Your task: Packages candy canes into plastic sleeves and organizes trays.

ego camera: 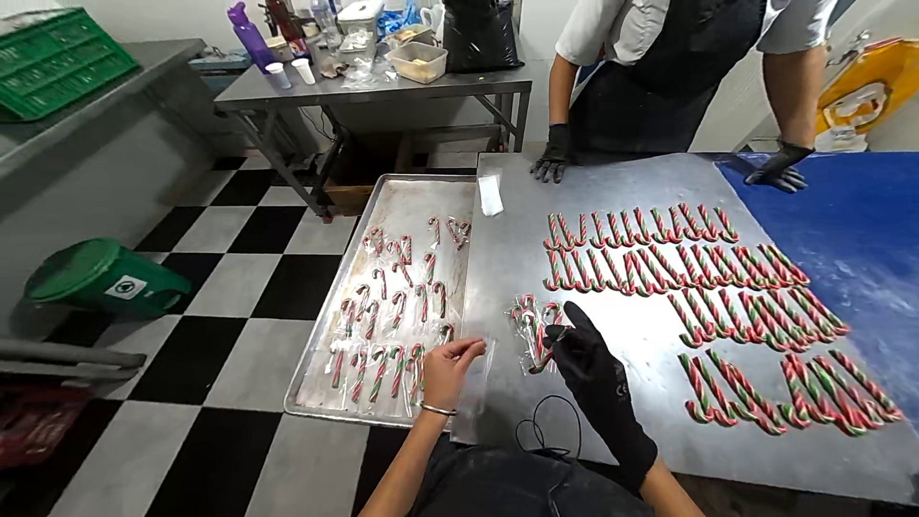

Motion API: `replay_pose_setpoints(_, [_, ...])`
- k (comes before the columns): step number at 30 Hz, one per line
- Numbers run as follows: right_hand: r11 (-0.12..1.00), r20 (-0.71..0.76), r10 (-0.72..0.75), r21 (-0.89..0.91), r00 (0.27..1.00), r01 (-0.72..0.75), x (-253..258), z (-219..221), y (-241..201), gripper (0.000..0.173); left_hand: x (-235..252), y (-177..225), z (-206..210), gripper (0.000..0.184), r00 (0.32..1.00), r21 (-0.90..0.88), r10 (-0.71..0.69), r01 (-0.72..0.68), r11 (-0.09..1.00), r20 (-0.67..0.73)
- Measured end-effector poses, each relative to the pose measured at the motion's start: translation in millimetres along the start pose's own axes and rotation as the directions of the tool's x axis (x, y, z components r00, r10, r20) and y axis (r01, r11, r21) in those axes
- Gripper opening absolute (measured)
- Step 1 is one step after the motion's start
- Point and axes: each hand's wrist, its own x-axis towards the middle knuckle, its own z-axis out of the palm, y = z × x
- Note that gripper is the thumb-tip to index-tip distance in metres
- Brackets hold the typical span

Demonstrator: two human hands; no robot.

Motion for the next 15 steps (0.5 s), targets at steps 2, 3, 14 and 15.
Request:
replay_pose_setpoints(2, [0.997,-0.073,-0.076,0.002,0.994,0.076,-4,5,-15,0.051,-4,6,2,0.014,0.998,-0.006,0.062,-0.062,0.998,0.003])
replay_pose_setpoints(3, [0.993,-0.107,-0.11,0.021,0.988,0.113,-5,7,-23,0.049,-5,9,2,0.017,0.995,0.011,0.101,-0.101,0.995,0.012])
replay_pose_setpoints(14, [0.918,0.046,-0.381,-0.096,0.923,0.384,-12,31,-16,0.031,-18,27,20,0.017,0.868,0.033,0.497,-0.497,0.867,0.016])
replay_pose_setpoints(15, [0.904,0.174,-0.354,-0.188,0.919,0.384,-14,29,-11,0.038,-20,27,22,0.016,0.879,0.018,0.476,-0.476,0.879,-0.017])
